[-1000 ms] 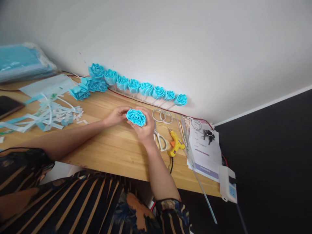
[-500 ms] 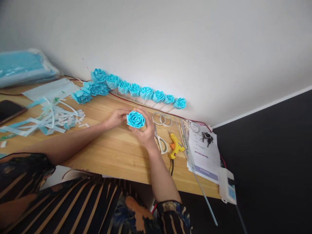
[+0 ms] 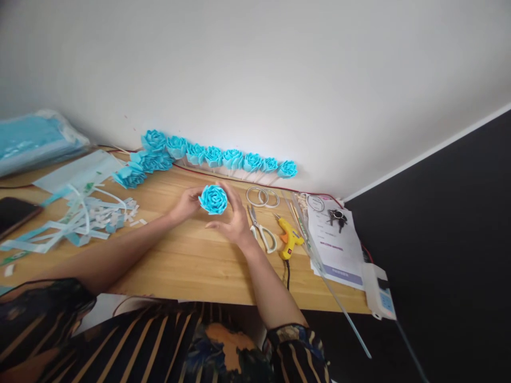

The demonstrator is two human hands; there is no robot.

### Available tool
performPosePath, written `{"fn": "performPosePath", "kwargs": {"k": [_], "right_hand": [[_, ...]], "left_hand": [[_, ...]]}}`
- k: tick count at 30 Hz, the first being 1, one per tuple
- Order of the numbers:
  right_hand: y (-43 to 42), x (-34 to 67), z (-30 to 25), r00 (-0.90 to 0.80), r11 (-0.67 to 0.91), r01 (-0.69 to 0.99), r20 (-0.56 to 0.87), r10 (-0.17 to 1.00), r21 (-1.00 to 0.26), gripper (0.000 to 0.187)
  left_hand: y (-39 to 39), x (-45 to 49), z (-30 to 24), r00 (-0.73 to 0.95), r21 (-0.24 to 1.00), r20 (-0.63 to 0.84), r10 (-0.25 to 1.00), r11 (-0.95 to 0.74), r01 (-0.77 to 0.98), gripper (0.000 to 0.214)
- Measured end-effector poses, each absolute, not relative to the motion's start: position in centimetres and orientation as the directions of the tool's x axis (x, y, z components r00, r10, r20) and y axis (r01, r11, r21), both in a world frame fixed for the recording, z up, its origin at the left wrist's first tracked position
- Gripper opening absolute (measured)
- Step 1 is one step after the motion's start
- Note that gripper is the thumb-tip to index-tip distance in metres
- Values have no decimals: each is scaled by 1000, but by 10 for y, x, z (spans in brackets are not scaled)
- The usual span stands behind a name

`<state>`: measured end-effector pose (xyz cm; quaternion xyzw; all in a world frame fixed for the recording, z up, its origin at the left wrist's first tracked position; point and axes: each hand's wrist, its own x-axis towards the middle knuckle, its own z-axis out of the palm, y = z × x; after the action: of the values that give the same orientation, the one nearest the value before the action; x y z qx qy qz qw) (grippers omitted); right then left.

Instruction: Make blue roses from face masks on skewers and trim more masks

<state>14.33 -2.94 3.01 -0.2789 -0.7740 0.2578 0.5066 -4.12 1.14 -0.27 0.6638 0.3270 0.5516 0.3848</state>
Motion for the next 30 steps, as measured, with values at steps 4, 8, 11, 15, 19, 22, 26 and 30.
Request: {"fn": "performPosePath", "kwargs": {"k": [4,8,11,15,19,22,26,30], "right_hand": [[-26,147,28,-345,702,119,634,692,-702,114],[-28,146,31,-366,735,112,660,656,-668,104],[-32,142,36,-374,790,206,700,609,-578,69],[-35,137,39,-295,812,239,757,583,-533,45],[-35,135,38,-264,825,223,782,564,-520,41],[-34,136,33,-279,794,215,743,609,-569,46],[-30,142,20,-293,707,257,644,707,-659,63],[-26,144,12,-198,669,301,642,741,-680,77]], "left_hand": [[11,-41,1,193,856,506,841,-517,8,35],[6,-39,2,251,834,535,806,-552,-7,29],[3,-36,1,250,825,553,794,-565,-31,26],[0,-34,1,255,853,510,821,-520,-32,19],[0,-32,0,260,863,496,828,-503,-45,14],[1,-32,-2,228,853,518,824,-516,-71,11],[3,-31,-4,193,856,508,839,-517,-9,10],[6,-31,-4,131,854,509,851,-518,51,16]]}}
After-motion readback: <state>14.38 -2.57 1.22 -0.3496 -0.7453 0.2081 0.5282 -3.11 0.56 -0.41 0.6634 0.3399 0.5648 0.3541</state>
